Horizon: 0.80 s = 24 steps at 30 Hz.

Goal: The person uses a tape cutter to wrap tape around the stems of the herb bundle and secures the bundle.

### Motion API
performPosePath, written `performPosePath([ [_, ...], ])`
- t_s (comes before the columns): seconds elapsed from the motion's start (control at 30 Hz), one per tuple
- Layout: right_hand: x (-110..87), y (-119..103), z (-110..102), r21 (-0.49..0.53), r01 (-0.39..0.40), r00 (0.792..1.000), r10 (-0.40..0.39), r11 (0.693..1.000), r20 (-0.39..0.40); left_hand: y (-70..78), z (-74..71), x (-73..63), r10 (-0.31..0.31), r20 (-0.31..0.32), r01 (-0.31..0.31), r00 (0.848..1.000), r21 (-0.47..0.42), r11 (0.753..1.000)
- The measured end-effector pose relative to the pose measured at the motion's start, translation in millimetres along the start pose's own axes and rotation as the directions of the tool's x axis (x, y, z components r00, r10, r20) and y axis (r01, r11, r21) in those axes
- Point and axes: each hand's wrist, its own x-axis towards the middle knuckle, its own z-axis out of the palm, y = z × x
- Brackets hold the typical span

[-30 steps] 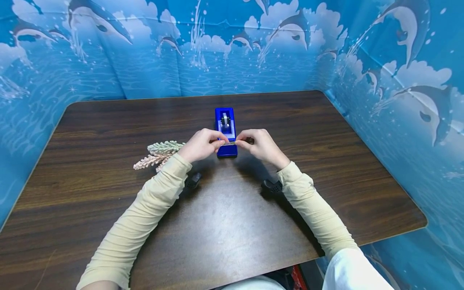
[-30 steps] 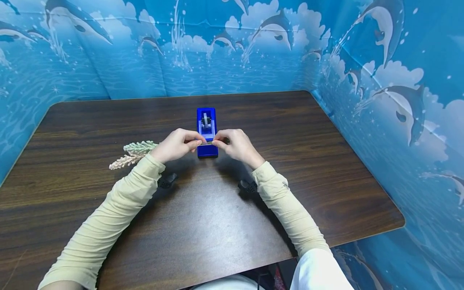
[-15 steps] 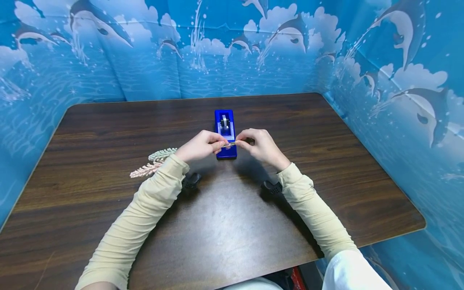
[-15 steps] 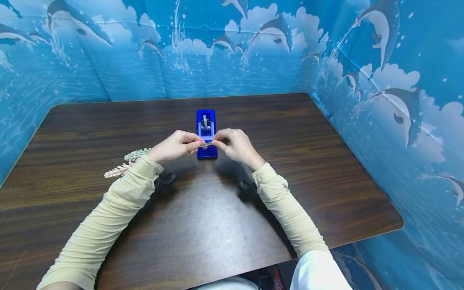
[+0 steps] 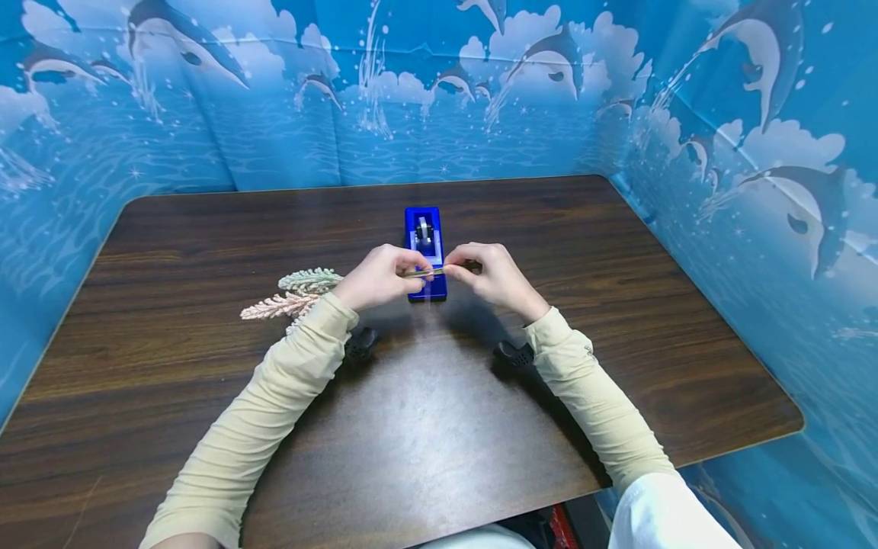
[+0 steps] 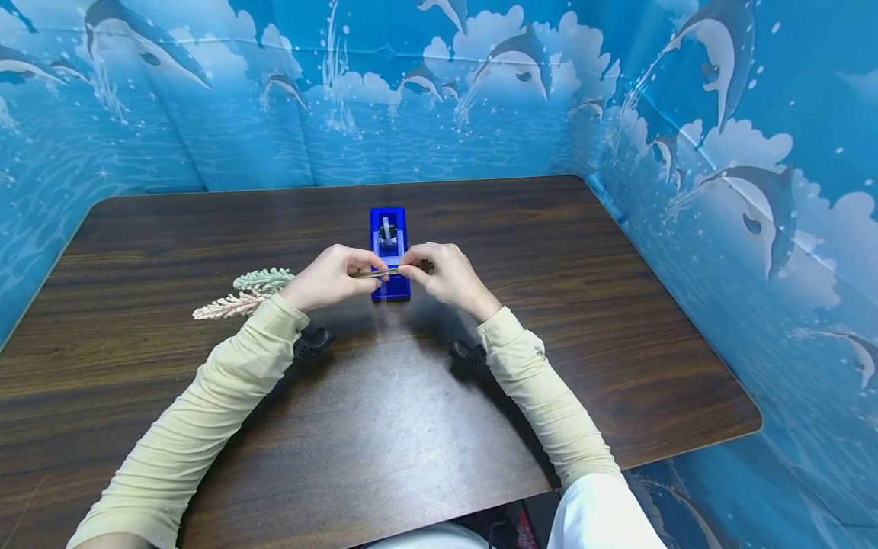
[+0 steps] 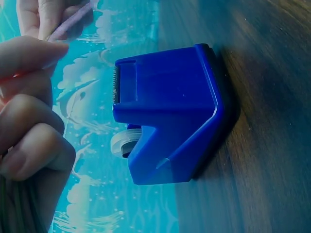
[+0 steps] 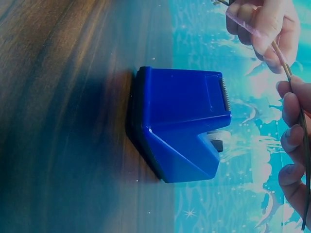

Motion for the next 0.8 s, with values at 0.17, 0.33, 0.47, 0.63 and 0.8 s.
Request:
performPosePath([
  [0.17, 0.2, -2.0, -0.4, 0.006, 0.016, 1.0, -0.016, 1.0, -0.009, 1.6, 1.2, -0.9, 0.027, -0.054, -0.024, 0.998, 0.045, 0.999],
  [0.33, 0.2, -1.4, 0.2, 0.001, 0.016, 1.0, -0.016, 1.0, 0.0, 1.8, 1.3, -0.8, 0.057, -0.063, -0.051, 0.996, 0.084, 0.995],
  [0.47, 0.3, -0.7, 0.2, -0.002, 0.022, 1.0, -0.022, 1.0, -0.002, 2.6, 1.2, -0.9, 0.067, -0.061, -0.062, 0.996, 0.079, 0.995],
  [0.63, 0.6, 1.3, 0.7, 0.014, 0.025, 1.0, -0.025, 1.0, 0.009, 1.9, 0.2, -0.6, 0.048, -0.053, -0.045, 0.997, 0.065, 0.997],
  [0.8, 0.5, 3.3, 0.5, 0.04, 0.055, 0.998, -0.056, 0.998, 0.017, 1.1, -0.6, -0.8, 0.005, -0.052, -0.003, 0.999, 0.02, 1.0],
])
